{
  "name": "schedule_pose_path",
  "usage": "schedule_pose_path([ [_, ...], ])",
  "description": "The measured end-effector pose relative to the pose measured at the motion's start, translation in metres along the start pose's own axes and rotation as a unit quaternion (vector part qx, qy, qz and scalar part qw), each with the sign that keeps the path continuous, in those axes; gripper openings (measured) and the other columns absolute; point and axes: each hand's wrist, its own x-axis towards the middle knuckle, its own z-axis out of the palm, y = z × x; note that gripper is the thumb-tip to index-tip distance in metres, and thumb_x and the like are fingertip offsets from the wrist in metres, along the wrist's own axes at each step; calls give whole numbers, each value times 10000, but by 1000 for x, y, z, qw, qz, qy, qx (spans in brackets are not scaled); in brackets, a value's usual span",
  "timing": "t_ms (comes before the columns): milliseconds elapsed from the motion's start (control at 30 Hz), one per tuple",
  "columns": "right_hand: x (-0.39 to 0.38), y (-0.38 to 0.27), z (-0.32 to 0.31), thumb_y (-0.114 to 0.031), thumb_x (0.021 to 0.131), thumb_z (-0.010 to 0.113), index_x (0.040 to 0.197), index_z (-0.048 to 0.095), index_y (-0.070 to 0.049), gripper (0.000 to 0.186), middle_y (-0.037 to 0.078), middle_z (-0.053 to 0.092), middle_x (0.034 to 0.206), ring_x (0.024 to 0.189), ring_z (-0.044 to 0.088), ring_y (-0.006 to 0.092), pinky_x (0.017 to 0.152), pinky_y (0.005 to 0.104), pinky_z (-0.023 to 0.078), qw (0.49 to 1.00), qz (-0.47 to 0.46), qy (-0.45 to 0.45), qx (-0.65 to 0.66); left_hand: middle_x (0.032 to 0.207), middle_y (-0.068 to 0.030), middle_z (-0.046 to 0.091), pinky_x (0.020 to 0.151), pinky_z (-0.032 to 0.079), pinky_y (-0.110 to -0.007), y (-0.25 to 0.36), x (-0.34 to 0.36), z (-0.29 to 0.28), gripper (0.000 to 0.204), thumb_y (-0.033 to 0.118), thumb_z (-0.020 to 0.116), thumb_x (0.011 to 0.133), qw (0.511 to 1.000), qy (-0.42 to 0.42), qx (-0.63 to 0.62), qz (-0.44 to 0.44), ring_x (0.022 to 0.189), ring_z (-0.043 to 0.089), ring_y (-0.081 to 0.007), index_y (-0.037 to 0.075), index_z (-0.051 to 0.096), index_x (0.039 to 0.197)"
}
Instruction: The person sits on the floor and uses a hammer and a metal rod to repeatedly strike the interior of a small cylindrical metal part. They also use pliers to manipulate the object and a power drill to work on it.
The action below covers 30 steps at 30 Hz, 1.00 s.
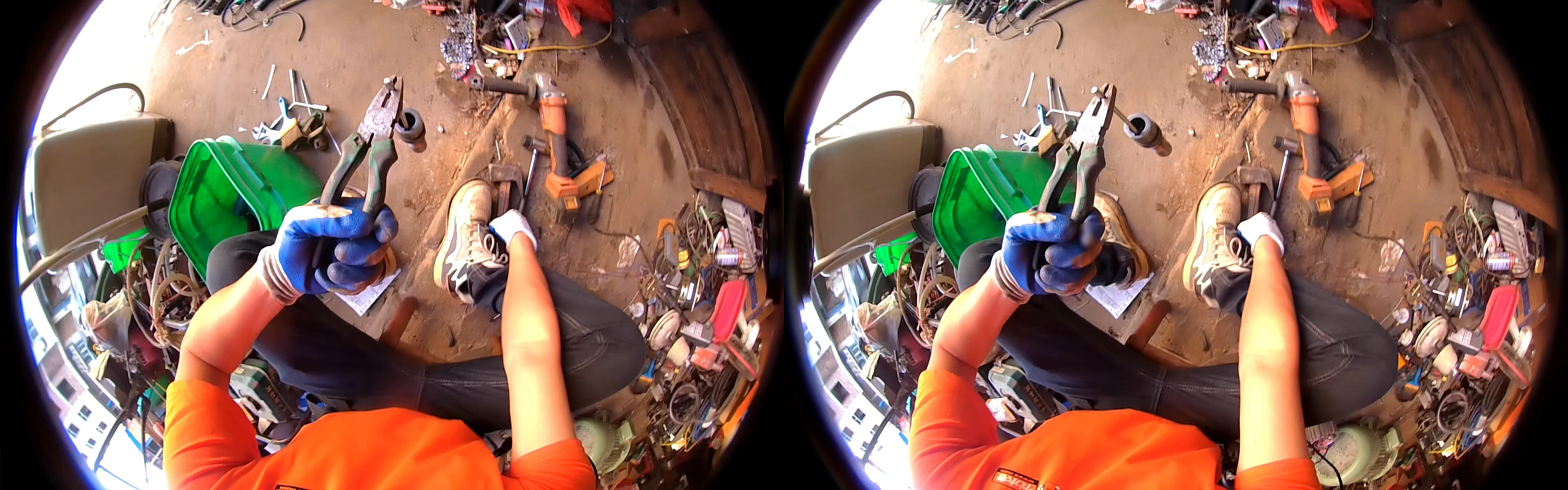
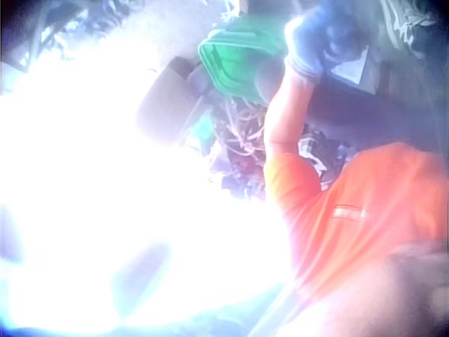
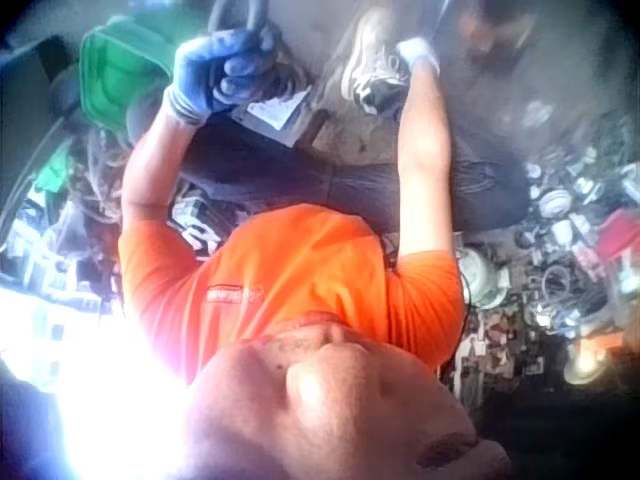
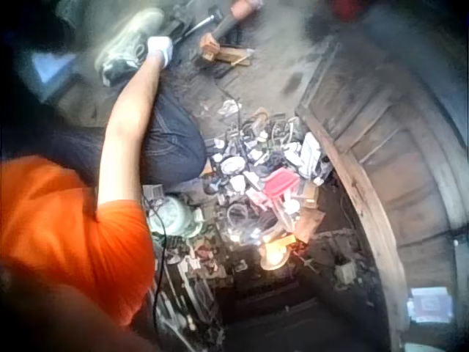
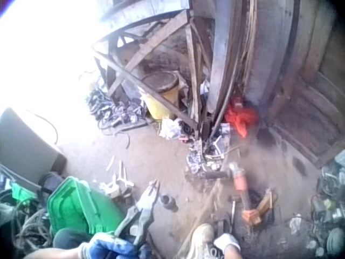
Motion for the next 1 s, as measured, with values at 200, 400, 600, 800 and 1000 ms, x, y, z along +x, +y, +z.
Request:
schedule_pose_path([
  [200,-5,-11,-2,-341,801,676,1158,669,33,517,291,657,1223,1141,659,406,972,459,532,994,40,98,-6,696,-35,481,458,361,-270,6,-6,-5,322,219,560,975,999,30,-21,22,517,423,-121,-75,549,1107],
  [400,-31,-4,-57,-435,792,689,1070,672,66,574,304,692,1079,1071,669,438,940,480,529,974,-19,225,16,709,-25,500,416,331,-243,17,-7,-9,332,224,539,1010,1000,13,-23,6,544,453,-115,-75,578,1146],
  [600,-78,-52,-137,-369,790,797,1048,624,83,549,294,697,907,843,698,434,746,480,542,910,-273,251,185,709,-14,491,387,333,-234,50,-13,-12,318,240,523,1028,999,19,-4,-45,534,448,-108,-49,576,1150],
  [800,-170,-99,-106,-165,950,641,1301,566,4,396,83,656,802,583,628,167,522,315,559,659,-348,-225,628,724,-27,496,391,301,-222,65,-16,-21,267,197,539,1011,993,-66,72,-68,567,445,-119,-24,598,1147],
  [1000,-154,-104,-19,-197,930,698,1050,618,-69,192,52,633,732,537,605,177,473,329,529,715,-188,-151,656,707,-17,512,389,313,-228,73,-15,-36,265,200,545,1002,991,-18,82,-100,548,458,-116,-12,607,1148],
])
